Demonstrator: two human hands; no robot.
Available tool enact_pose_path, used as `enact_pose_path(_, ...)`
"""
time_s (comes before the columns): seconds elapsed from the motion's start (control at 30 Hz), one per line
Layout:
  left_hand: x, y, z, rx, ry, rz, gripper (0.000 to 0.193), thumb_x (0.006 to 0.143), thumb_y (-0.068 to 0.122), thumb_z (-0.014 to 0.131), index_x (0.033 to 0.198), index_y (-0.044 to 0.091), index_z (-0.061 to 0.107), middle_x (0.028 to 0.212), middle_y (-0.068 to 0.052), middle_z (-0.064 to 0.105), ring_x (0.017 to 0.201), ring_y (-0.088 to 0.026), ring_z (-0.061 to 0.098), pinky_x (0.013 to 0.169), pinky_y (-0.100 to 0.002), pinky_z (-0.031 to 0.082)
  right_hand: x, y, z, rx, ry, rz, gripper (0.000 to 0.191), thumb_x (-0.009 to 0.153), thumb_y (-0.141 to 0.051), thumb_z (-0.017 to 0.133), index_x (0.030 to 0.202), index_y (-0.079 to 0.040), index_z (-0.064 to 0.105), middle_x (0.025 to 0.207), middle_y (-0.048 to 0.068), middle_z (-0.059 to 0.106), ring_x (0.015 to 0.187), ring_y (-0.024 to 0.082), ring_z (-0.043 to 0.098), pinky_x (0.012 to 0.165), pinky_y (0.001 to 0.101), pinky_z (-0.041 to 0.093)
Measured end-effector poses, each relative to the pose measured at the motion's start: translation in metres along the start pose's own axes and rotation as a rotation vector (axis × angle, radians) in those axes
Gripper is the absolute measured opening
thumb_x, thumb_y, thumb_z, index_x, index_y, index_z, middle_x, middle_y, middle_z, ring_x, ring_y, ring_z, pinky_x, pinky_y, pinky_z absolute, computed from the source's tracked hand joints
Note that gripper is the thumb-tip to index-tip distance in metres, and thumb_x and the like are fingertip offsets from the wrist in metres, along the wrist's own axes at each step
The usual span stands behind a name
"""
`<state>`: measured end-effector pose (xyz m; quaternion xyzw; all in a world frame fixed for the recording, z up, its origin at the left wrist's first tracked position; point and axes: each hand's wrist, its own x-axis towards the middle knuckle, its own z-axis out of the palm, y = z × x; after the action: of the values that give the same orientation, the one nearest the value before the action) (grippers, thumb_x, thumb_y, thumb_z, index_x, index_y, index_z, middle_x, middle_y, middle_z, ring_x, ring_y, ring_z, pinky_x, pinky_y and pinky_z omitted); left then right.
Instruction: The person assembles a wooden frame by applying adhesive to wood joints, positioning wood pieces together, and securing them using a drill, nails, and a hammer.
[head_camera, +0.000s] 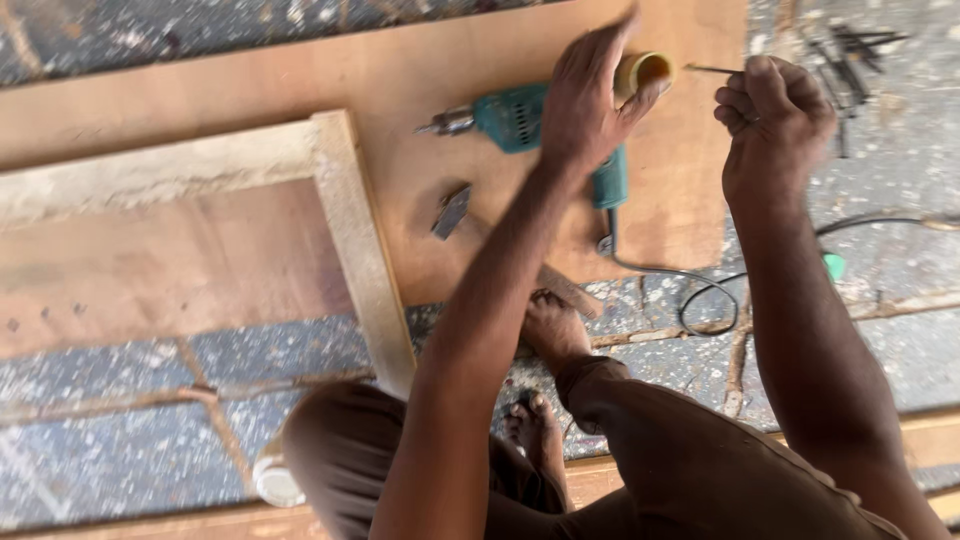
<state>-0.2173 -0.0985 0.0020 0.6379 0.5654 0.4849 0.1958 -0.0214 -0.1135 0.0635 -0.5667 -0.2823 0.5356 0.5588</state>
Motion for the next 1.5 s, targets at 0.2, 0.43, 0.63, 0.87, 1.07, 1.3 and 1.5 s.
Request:
enact_pose_path(0.2,-0.073,0.038,-0.032,-0.885,0.034,-0.748,0.035,0.096,0.021,0.077,0.127,0.004,0.072,0.118,-0.009,0.076,0.111,-0.016,0.073,0.099,-0.031,0.06,-0.057,0.023,0.046,0.256,-0.235,0.193,0.008,0.107,0.0,0.071,0.113,-0.004,0.068,0.096,0.012,0.072,0.087,0.02,0.071,0.073,0.0287,0.06)
enact_pose_path(0.43,-0.114,0.029,-0.059,-1.084,0.307,-0.827,0.025,0.101,0.007,0.074,0.125,-0.001,0.072,0.122,-0.011,0.073,0.113,-0.015,0.068,0.105,-0.031,0.055,-0.098,0.065,0.078,0.174,-0.336,0.297,0.007,0.108,-0.004,0.071,0.112,-0.002,0.066,0.106,0.012,0.072,0.096,0.02,0.07,0.088,0.0336,0.062)
enact_pose_path(0.63,-0.117,-0.018,-0.135,-0.926,0.666,-1.048,0.026,0.088,0.007,0.076,0.114,0.008,0.073,0.108,-0.011,0.076,0.098,-0.024,0.076,0.085,-0.039,0.064,-0.068,0.094,0.048,-0.835,-0.386,-0.444,0.04,0.099,-0.007,0.079,0.132,0.006,0.061,0.128,0.018,0.06,0.116,0.028,0.062,0.099,0.0429,0.056)
enact_pose_path(0.87,-0.119,-0.058,-0.186,-1.034,0.808,-1.035,0.028,0.091,0.028,0.083,0.105,0.007,0.071,0.099,-0.007,0.074,0.095,-0.023,0.077,0.076,-0.029,0.063,-0.026,0.077,0.053,-0.905,-0.571,-0.094,0.057,0.086,-0.012,0.089,0.13,0.009,0.061,0.114,0.016,0.069,0.097,0.029,0.07,0.082,0.038,0.06)
enact_pose_path(1.07,-0.124,-0.066,-0.188,-1.047,0.814,-0.955,0.029,0.093,0.026,0.078,0.112,0.006,0.072,0.104,-0.009,0.077,0.102,-0.027,0.075,0.087,-0.041,0.06,-0.037,0.064,0.069,-0.197,-0.498,0.607,0.041,0.092,-0.008,0.077,0.125,0.007,0.059,0.099,0.012,0.069,0.073,0.022,0.07,0.064,0.0337,0.063)
enact_pose_path(1.3,-0.126,-0.07,-0.191,-1.1,0.74,-0.939,0.032,0.092,0.024,0.08,0.118,0.007,0.068,0.114,-0.008,0.074,0.11,-0.024,0.072,0.097,-0.037,0.06,-0.077,0.043,0.052,0.044,-0.561,0.695,0.038,0.087,-0.012,0.077,0.117,0.008,0.066,0.094,0.016,0.071,0.069,0.022,0.07,0.051,0.0342,0.063)
enact_pose_path(1.5,-0.125,-0.072,-0.181,-1.174,0.706,-0.994,0.029,0.092,0.024,0.08,0.112,0.006,0.067,0.106,-0.008,0.074,0.101,-0.023,0.074,0.089,-0.038,0.063,-0.109,0.041,0.036,0.057,-0.486,0.644,0.046,0.087,-0.009,0.081,0.127,0.004,0.063,0.109,0.017,0.07,0.097,0.025,0.073,0.068,0.034,0.063)
